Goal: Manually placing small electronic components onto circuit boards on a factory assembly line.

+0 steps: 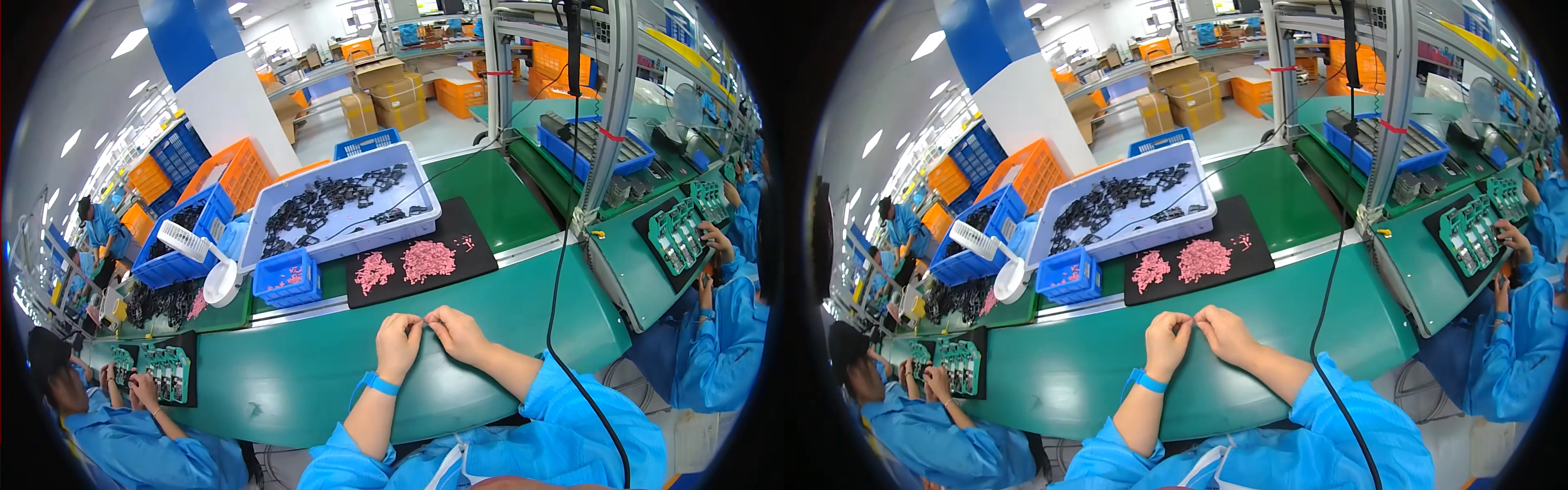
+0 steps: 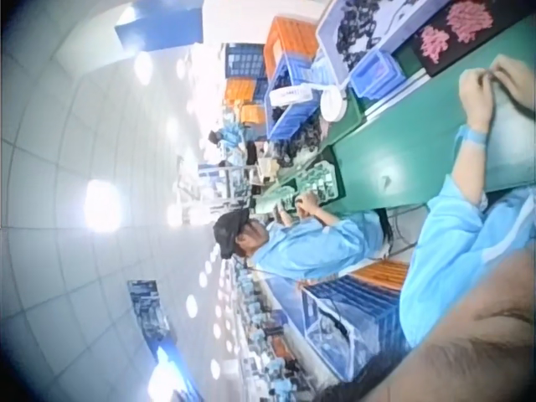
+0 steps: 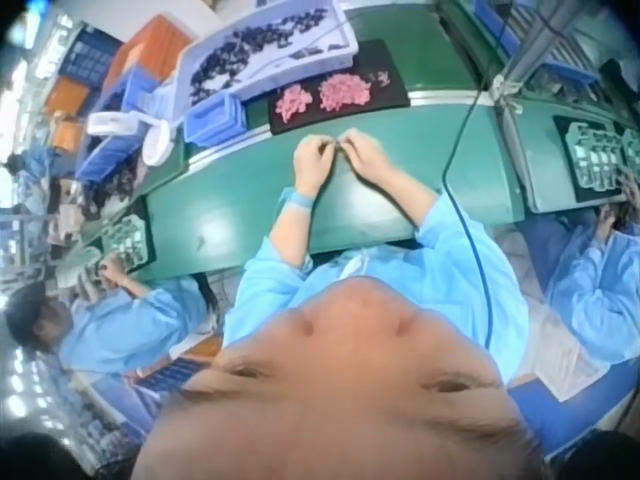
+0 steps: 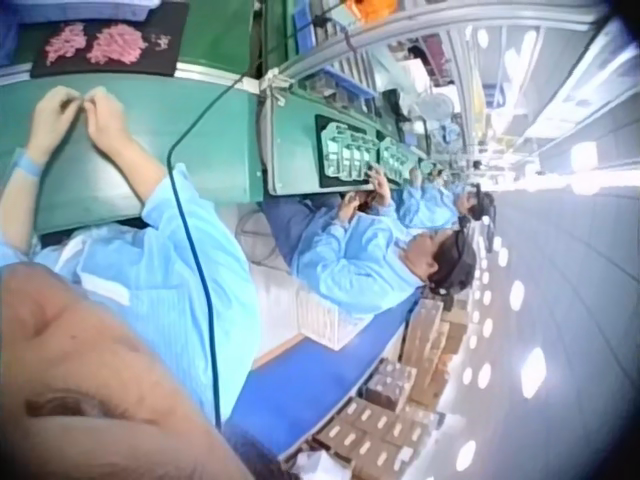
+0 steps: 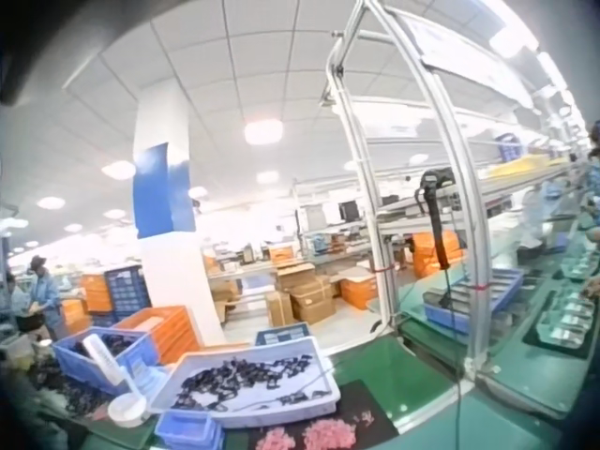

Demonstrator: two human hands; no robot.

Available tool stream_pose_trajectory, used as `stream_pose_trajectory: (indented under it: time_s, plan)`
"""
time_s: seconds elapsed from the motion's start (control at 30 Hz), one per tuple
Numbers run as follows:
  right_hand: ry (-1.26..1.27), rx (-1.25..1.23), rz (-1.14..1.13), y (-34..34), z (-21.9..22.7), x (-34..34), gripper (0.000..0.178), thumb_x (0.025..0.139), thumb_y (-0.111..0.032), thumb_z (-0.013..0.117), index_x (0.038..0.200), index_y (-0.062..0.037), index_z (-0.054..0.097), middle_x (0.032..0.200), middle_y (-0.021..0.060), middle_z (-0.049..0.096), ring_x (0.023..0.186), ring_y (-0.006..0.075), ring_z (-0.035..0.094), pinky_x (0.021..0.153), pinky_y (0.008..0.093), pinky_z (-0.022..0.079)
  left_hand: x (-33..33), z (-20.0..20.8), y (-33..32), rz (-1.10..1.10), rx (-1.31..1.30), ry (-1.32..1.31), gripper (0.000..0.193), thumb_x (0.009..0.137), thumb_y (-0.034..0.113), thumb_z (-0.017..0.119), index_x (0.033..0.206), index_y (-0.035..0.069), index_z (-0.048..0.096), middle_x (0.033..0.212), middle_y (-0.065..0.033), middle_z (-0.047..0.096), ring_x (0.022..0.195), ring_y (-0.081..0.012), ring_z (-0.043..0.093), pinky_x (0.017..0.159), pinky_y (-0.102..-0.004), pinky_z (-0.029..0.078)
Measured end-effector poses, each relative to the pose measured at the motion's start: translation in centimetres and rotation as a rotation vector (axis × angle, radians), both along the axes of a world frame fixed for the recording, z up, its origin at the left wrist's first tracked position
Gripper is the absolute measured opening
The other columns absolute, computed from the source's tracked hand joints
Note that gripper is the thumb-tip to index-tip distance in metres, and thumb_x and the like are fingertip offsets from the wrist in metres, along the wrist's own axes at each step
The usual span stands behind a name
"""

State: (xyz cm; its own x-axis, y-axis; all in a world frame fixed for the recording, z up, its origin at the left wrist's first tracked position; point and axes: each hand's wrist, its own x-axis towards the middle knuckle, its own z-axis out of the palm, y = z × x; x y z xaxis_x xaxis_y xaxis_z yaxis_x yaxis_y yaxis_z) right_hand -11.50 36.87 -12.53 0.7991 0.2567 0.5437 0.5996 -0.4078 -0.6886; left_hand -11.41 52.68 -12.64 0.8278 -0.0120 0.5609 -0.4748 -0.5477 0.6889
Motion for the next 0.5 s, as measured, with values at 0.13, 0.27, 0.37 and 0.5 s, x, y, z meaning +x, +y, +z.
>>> stream_pose_trajectory:
  time_s: [0.13, 0.27, 0.37, 0.5]
  plan:
    - [-0.017, -0.036, -0.013, -0.17, 0.29, -0.15, 0.009, 0.088, -0.007, 0.058, 0.095, -0.0027, 0.054, 0.085, 0.0156, 0.062, 0.082, 0.0354, 0.061, 0.07, 0.0419, 0.049, -0.09, 0.1, -0.26, -0.001, -0.012, 0.023, 0.004, 0.077, 0.005, 0.069, 0.076, 0.003, 0.065, 0.074, -0.0094, 0.063, 0.071, -0.0256, 0.061, 0.064, -0.0365, 0.049]
    - [-0.038, -0.029, -0.014, -0.17, 0.2, -0.08, 0.008, 0.088, -0.006, 0.058, 0.093, -0.0026, 0.053, 0.086, 0.0155, 0.062, 0.082, 0.0352, 0.061, 0.07, 0.0419, 0.049, 0.02, -0.04, -0.29, -0.007, -0.043, 0.031, 0.004, 0.076, 0.004, 0.069, 0.076, 0.003, 0.065, 0.074, -0.0094, 0.062, 0.069, -0.025, 0.06, 0.063, -0.0355, 0.049]
    - [-0.055, -0.008, -0.005, -0.17, 0.37, -0.04, 0.008, 0.088, -0.006, 0.058, 0.092, -0.0028, 0.052, 0.086, 0.0152, 0.063, 0.082, 0.0349, 0.061, 0.07, 0.0418, 0.049, 0.01, 0.01, -0.18, -0.011, -0.042, 0.022, 0.003, 0.077, 0.003, 0.069, 0.078, 0.002, 0.066, 0.074, -0.01, 0.063, 0.067, -0.0224, 0.062, 0.062, -0.0325, 0.05]
    - [-0.039, -0.002, -0.006, -0.22, 0.39, -0.02, 0.007, 0.088, -0.006, 0.057, 0.092, -0.003, 0.052, 0.086, 0.0148, 0.063, 0.082, 0.0345, 0.062, 0.069, 0.0415, 0.049, 0.12, -0.12, -0.12, -0.015, -0.034, 0.011, 0.004, 0.077, 0.002, 0.07, 0.079, 0.001, 0.067, 0.075, -0.0107, 0.064, 0.066, -0.0205, 0.063, 0.061, -0.03, 0.051]
